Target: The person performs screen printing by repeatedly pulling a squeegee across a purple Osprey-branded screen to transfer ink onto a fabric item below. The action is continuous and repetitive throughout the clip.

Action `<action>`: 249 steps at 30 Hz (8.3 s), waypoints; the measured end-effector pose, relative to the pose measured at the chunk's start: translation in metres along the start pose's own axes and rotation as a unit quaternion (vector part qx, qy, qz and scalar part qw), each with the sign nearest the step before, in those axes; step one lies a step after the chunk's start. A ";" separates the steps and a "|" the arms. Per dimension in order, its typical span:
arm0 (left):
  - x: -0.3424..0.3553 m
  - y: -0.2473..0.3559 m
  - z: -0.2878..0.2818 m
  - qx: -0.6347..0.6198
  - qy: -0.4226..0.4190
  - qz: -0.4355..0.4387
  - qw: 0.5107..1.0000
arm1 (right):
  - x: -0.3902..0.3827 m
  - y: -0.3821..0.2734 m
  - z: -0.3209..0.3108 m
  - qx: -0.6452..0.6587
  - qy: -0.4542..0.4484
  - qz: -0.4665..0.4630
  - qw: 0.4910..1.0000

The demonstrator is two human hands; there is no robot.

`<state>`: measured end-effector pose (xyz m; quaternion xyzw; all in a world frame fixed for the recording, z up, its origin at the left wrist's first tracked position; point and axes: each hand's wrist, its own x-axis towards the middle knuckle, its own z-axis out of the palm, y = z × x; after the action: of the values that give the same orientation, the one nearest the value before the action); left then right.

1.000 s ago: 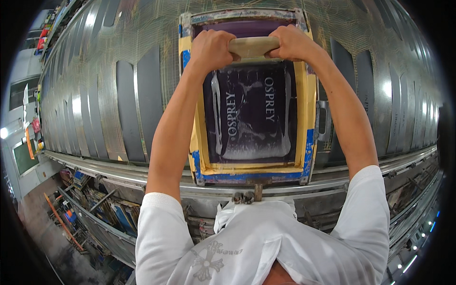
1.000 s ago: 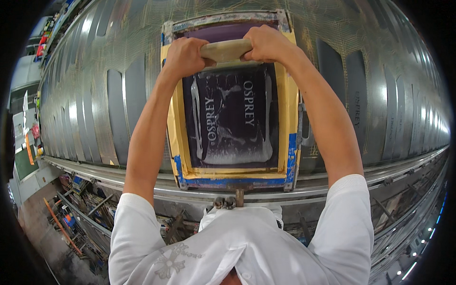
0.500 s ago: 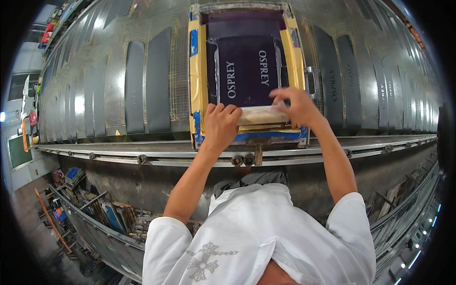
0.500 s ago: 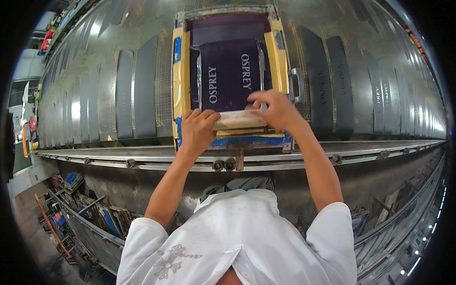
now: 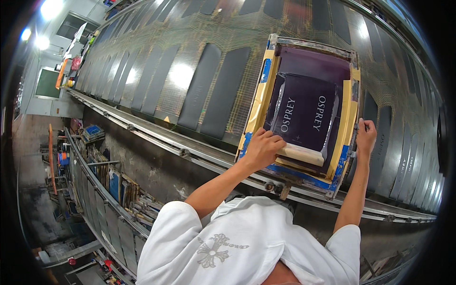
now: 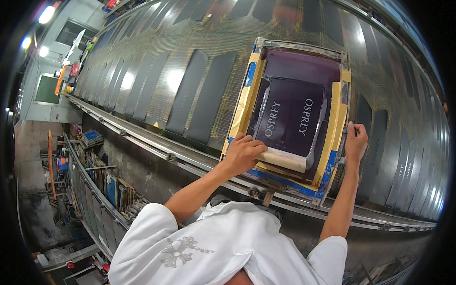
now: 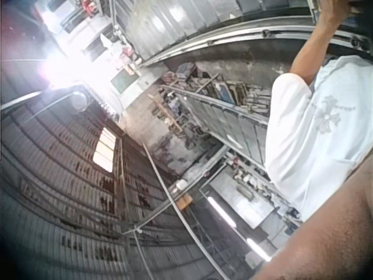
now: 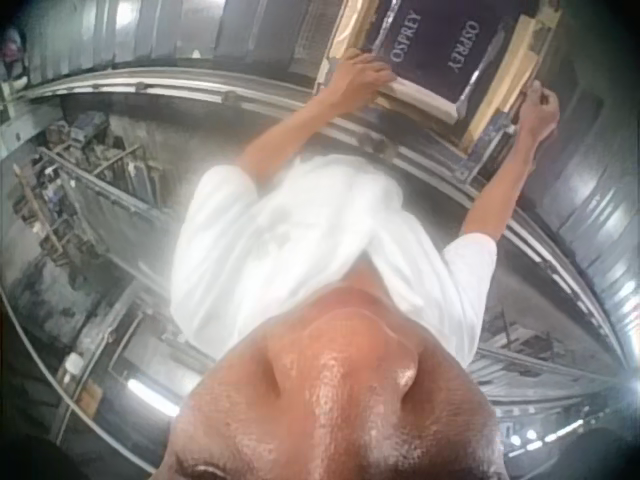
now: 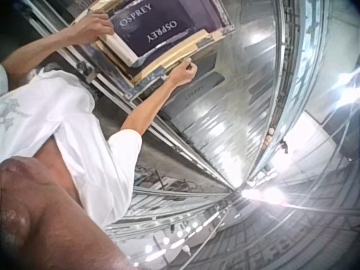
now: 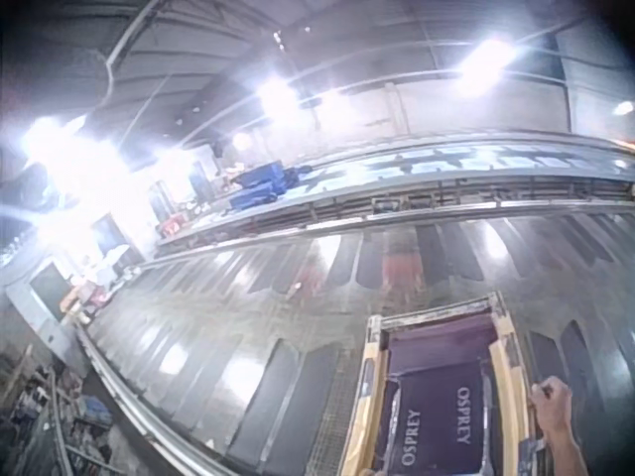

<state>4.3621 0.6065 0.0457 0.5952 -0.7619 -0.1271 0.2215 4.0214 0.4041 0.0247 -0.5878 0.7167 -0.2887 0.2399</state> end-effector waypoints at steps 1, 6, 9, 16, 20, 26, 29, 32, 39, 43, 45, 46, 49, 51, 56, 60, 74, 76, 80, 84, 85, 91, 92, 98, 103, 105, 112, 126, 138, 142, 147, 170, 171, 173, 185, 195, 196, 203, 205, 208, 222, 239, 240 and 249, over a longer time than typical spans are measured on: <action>-0.001 0.000 -0.013 0.005 -0.006 -0.007 1.000 | -0.001 -0.008 -0.005 0.012 0.009 -0.012 1.000; -0.038 -0.105 -0.073 0.038 -0.008 -0.024 0.999 | -0.040 -0.049 0.122 0.111 0.035 -0.032 0.993; -0.070 -0.181 -0.120 0.070 0.002 -0.008 0.998 | -0.088 -0.113 0.199 0.180 0.011 -0.022 0.983; -0.138 -0.231 -0.183 0.124 0.031 0.005 0.992 | -0.138 -0.210 0.248 0.169 0.012 -0.015 0.985; -0.170 -0.234 -0.163 0.114 0.032 0.039 0.992 | -0.135 -0.207 0.255 0.136 0.028 -0.020 0.990; -0.163 -0.247 -0.148 0.085 0.017 0.039 0.995 | -0.127 -0.195 0.267 0.051 0.002 0.002 0.999; -0.128 -0.267 -0.151 0.088 0.016 0.053 0.995 | -0.126 -0.197 0.263 0.037 -0.018 0.021 0.999; -0.067 -0.304 -0.150 0.089 0.035 0.063 0.993 | -0.119 -0.210 0.247 -0.010 -0.096 0.041 0.994; 0.084 -0.362 -0.172 0.042 0.011 0.077 0.996 | -0.053 -0.311 0.236 0.100 -0.246 -0.166 0.950; 0.126 -0.374 -0.180 0.067 -0.090 0.021 0.993 | -0.022 -0.369 0.262 -0.083 -0.381 -0.272 0.880; 0.150 -0.384 -0.170 0.062 -0.108 0.004 0.992 | -0.009 -0.367 0.290 -0.155 -0.341 -0.298 0.878; 0.153 -0.388 -0.168 0.071 -0.108 0.001 0.992 | -0.006 -0.375 0.296 -0.190 -0.370 -0.306 0.856; 0.164 -0.400 -0.159 0.089 -0.085 0.011 0.992 | 0.008 -0.364 0.325 -0.194 -0.358 -0.310 0.859; 0.159 -0.407 -0.154 0.087 -0.052 0.015 0.995 | 0.014 -0.364 0.331 -0.194 -0.333 -0.333 0.860; 0.139 -0.382 -0.166 0.088 -0.066 -0.001 0.994 | -0.008 -0.356 0.328 -0.203 -0.294 -0.344 0.869; 0.046 -0.351 -0.158 0.047 -0.077 0.010 0.996 | -0.100 -0.329 0.300 -0.194 -0.358 -0.298 0.863; 0.043 -0.339 -0.176 0.066 -0.062 0.038 0.995 | -0.108 -0.352 0.280 -0.190 -0.348 -0.281 0.874; 0.094 -0.361 -0.173 0.069 -0.057 0.046 0.995 | -0.057 -0.355 0.298 -0.190 -0.309 -0.302 0.882; 0.151 -0.393 -0.164 0.077 -0.055 0.048 0.994 | 0.003 -0.366 0.320 -0.193 -0.339 -0.291 0.873; 0.156 -0.398 -0.155 0.056 -0.069 0.032 0.996 | 0.013 -0.354 0.334 -0.174 -0.371 -0.242 0.879; 0.156 -0.398 -0.156 0.059 -0.065 0.028 0.996 | 0.013 -0.356 0.335 -0.171 -0.368 -0.246 0.880; 0.118 -0.381 -0.158 0.069 -0.042 0.033 0.996 | -0.023 -0.344 0.327 -0.160 -0.328 -0.313 0.877; 0.099 -0.373 -0.158 0.070 -0.042 0.029 0.996 | -0.047 -0.342 0.319 -0.160 -0.343 -0.293 0.878; -0.085 -0.295 -0.155 0.051 -0.058 0.022 0.997 | -0.222 -0.306 0.260 -0.173 -0.357 -0.320 0.861; -0.114 -0.272 -0.164 0.047 -0.034 0.006 0.998 | -0.208 -0.309 0.230 0.075 -0.382 -0.098 0.916; -0.114 -0.269 -0.174 0.042 -0.043 -0.009 0.998 | -0.171 -0.285 0.231 -0.101 -0.030 -0.193 0.976; -0.119 -0.283 -0.157 0.080 -0.031 0.019 0.996 | -0.128 -0.191 0.267 -0.029 0.010 0.010 0.999; -0.191 -0.472 -0.295 0.062 -0.034 -0.019 0.997 | -0.210 -0.355 0.427 0.152 0.019 -0.041 0.987; -0.275 -0.542 -0.364 0.090 0.023 0.029 0.995 | -0.261 -0.448 0.506 0.139 0.019 -0.020 0.990; -0.295 -0.539 -0.355 0.081 0.006 0.024 0.996 | -0.258 -0.448 0.514 0.118 0.007 0.012 0.993; -0.273 -0.558 -0.347 0.075 0.000 0.041 0.996 | -0.260 -0.454 0.513 0.039 -0.004 0.006 0.999; 0.010 -0.691 -0.349 0.082 -0.078 0.001 0.994 | -0.134 -0.607 0.570 -0.193 -0.322 -0.296 0.878; -0.001 -0.689 -0.347 0.083 -0.068 0.013 0.994 | -0.150 -0.602 0.569 -0.188 -0.324 -0.301 0.877; -0.037 -0.664 -0.348 0.050 -0.096 -0.006 0.994 | -0.191 -0.588 0.552 -0.187 -0.316 -0.307 0.878; -0.172 -0.604 -0.360 0.032 -0.090 0.003 0.995 | -0.311 -0.570 0.507 -0.185 -0.348 -0.387 0.833; 0.015 -0.691 -0.351 0.095 -0.091 0.005 0.991 | -0.127 -0.624 0.563 -0.172 -0.348 -0.277 0.879; 0.019 -0.690 -0.353 0.088 -0.101 -0.009 0.991 | -0.123 -0.626 0.564 -0.162 -0.374 -0.243 0.880; -0.002 -0.682 -0.348 0.083 -0.072 0.009 0.994 | -0.145 -0.604 0.568 -0.154 -0.350 -0.283 0.879; -0.041 -0.666 -0.346 0.065 -0.081 -0.001 0.995 | -0.182 -0.588 0.556 -0.146 -0.350 -0.300 0.875; -0.135 -0.631 -0.339 0.061 -0.081 0.017 0.995 | -0.276 -0.564 0.531 -0.134 -0.366 -0.309 0.868; -0.251 -0.572 -0.347 0.056 -0.043 0.011 0.997 | -0.259 -0.452 0.506 -0.004 0.024 0.065 0.998; -0.325 -0.760 -0.487 0.064 -0.012 -0.014 0.998 | -0.357 -0.628 0.671 0.242 -0.027 0.043 0.969; -0.339 -0.780 -0.505 0.089 -0.014 -0.014 0.996 | -0.361 -0.635 0.705 0.201 -0.006 0.010 0.979; -0.421 -0.853 -0.552 0.092 0.017 0.029 0.995 | -0.398 -0.706 0.755 0.245 -0.023 0.043 0.968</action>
<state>5.4387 0.8300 0.0571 0.5925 -0.7836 -0.0404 0.1824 5.1115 0.5945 -0.0248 -0.4863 0.6429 -0.4315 0.4050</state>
